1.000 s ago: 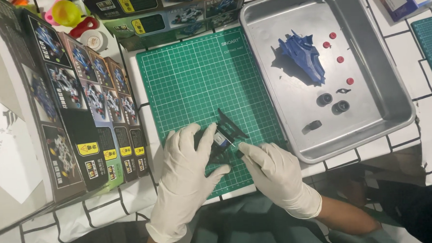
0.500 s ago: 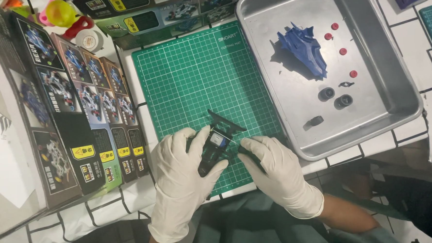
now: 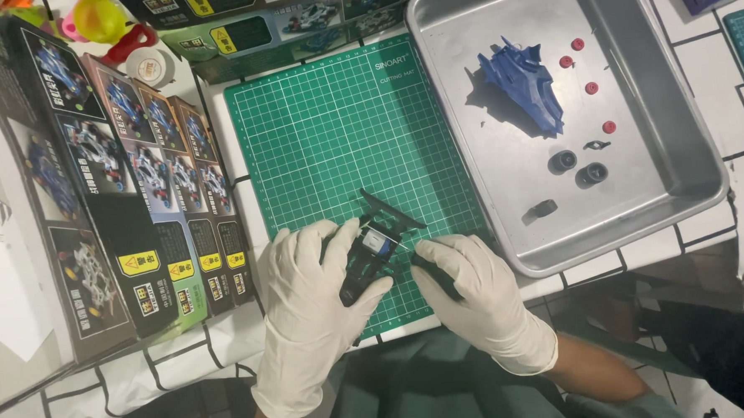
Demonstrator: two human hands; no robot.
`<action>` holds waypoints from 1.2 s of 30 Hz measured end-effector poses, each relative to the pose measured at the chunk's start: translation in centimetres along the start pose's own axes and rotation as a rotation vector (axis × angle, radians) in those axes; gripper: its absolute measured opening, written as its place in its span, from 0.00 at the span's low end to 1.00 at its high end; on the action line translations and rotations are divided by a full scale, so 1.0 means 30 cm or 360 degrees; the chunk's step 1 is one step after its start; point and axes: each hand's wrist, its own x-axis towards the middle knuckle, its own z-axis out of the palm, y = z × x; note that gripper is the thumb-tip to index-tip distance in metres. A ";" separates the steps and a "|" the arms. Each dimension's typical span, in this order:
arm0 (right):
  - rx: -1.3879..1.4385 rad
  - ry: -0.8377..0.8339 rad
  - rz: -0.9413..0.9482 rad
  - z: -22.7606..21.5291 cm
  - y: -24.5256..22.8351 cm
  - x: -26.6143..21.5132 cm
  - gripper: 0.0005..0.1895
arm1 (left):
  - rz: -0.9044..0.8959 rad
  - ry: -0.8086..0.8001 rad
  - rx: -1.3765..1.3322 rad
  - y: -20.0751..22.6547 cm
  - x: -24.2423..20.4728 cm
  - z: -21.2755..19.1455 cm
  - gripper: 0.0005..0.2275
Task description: The person assembles a small black mechanical model on a green cutting mat. They pick up various small black and red parts from a metal tray and attach them to the main body of the model, including wheels and other components.
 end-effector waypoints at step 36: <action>0.0030 -0.0038 0.0019 0.044 0.037 -0.056 0.16 | 0.0093 -0.0043 0.0062 -0.019 0.009 0.007 0.35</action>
